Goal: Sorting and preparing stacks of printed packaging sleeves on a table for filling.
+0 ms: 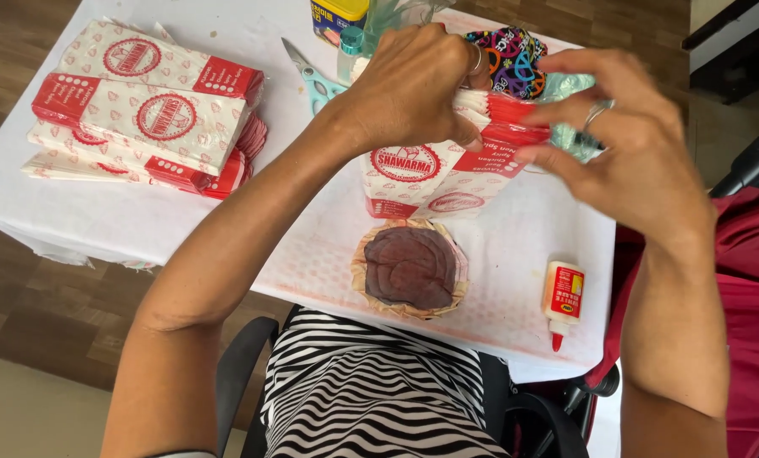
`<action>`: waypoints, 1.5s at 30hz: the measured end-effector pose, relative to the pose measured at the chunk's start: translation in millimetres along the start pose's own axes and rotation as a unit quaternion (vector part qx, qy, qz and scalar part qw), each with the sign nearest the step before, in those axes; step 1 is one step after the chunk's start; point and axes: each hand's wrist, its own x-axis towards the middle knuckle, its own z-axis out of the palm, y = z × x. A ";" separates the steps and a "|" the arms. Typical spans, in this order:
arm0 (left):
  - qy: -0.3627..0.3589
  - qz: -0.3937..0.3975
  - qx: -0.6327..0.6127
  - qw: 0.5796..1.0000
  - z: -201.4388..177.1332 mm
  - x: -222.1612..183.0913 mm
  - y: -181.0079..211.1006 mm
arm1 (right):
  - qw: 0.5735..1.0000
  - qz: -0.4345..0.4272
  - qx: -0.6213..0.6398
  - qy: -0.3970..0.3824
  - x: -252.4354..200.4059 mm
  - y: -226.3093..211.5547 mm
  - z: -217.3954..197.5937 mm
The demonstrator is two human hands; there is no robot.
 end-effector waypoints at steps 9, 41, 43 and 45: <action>-0.039 0.001 0.003 0.999 -3.4 2.9 3.4 | 0.994 0.083 0.072 0.000 -6.0 5.7 -4.7; 0.070 0.128 -0.143 0.979 -11.9 16.0 -26.8 | 0.993 -0.006 -0.106 -0.048 30.5 -12.5 -38.3; 0.086 0.120 -0.101 0.984 -6.7 17.7 -27.9 | 0.995 0.018 -0.090 -0.040 30.6 -14.1 -36.2; 0.074 0.114 -0.104 0.985 -3.9 20.4 -27.9 | 0.996 0.016 -0.082 -0.022 26.9 -9.9 -26.6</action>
